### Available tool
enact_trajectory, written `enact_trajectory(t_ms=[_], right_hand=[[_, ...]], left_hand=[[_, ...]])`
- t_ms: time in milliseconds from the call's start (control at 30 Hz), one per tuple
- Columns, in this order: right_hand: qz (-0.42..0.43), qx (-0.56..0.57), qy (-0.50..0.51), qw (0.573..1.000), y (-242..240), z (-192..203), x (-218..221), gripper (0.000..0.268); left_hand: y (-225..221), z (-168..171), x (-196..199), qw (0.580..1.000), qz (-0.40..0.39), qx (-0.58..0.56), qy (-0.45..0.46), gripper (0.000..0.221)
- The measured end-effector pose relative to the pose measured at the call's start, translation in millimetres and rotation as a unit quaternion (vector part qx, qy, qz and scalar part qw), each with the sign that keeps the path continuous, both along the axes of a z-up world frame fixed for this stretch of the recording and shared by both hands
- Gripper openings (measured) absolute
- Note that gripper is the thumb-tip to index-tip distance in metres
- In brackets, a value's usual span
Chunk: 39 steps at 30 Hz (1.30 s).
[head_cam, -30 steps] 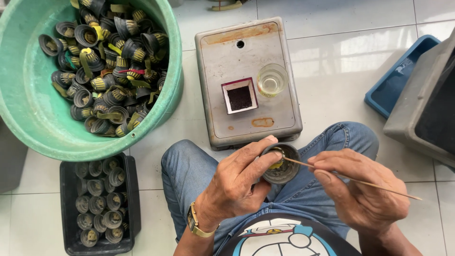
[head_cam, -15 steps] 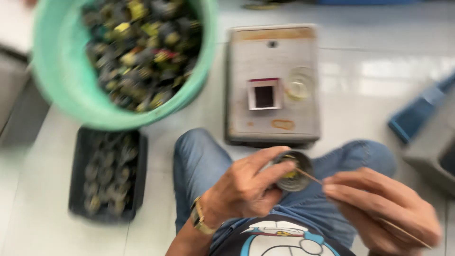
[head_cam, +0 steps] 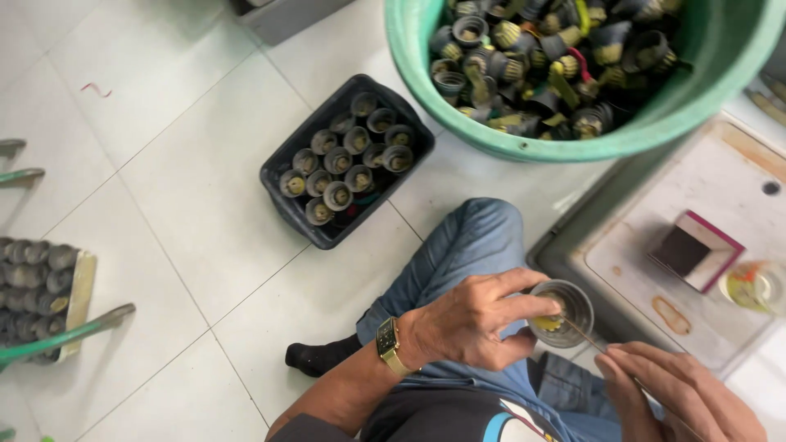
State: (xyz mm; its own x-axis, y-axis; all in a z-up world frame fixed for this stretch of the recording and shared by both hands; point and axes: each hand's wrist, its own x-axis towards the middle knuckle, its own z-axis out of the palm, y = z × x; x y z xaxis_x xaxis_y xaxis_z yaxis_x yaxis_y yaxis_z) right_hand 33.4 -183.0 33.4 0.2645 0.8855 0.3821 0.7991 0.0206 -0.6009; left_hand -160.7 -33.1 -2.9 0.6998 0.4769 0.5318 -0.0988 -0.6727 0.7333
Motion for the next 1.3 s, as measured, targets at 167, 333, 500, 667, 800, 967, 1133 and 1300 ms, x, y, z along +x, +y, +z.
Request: enact_trajectory(t_ms=[167, 333, 500, 667, 800, 967, 1133, 1300], right_hand=[[-0.009, -0.106, -0.023, 0.994, -18, -64, 54, 0.013], [0.010, -0.085, 0.048, 0.995, -30, -108, 78, 0.019], [-0.073, -0.162, 0.080, 0.981, -48, -163, 103, 0.022], [-0.069, -0.222, 0.063, 0.971, -55, -213, 150, 0.023], [-0.096, -0.231, 0.030, 0.968, -57, -203, 129, 0.024], [-0.131, -0.200, 0.042, 0.970, -53, -170, 90, 0.027], [-0.147, -0.196, 0.053, 0.968, -57, -171, 88, 0.025], [-0.143, -0.187, 0.077, 0.969, -54, -171, 91, 0.022]], left_hand=[[27, -20, -51, 0.992, 0.122, -0.002, -0.011, 0.043], [75, -50, -128, 0.941, 0.339, 0.009, 0.017, 0.035], [95, -66, -178, 0.871, 0.487, -0.053, 0.030, 0.046], [123, -106, -185, 0.864, 0.489, 0.023, 0.115, 0.066], [150, -130, -160, 0.890, 0.427, 0.008, 0.160, 0.064], [179, -143, -139, 0.914, 0.358, -0.004, 0.190, 0.065], [194, -147, -134, 0.900, 0.312, 0.073, 0.294, 0.069], [202, -154, -134, 0.884, 0.308, 0.070, 0.344, 0.073]])
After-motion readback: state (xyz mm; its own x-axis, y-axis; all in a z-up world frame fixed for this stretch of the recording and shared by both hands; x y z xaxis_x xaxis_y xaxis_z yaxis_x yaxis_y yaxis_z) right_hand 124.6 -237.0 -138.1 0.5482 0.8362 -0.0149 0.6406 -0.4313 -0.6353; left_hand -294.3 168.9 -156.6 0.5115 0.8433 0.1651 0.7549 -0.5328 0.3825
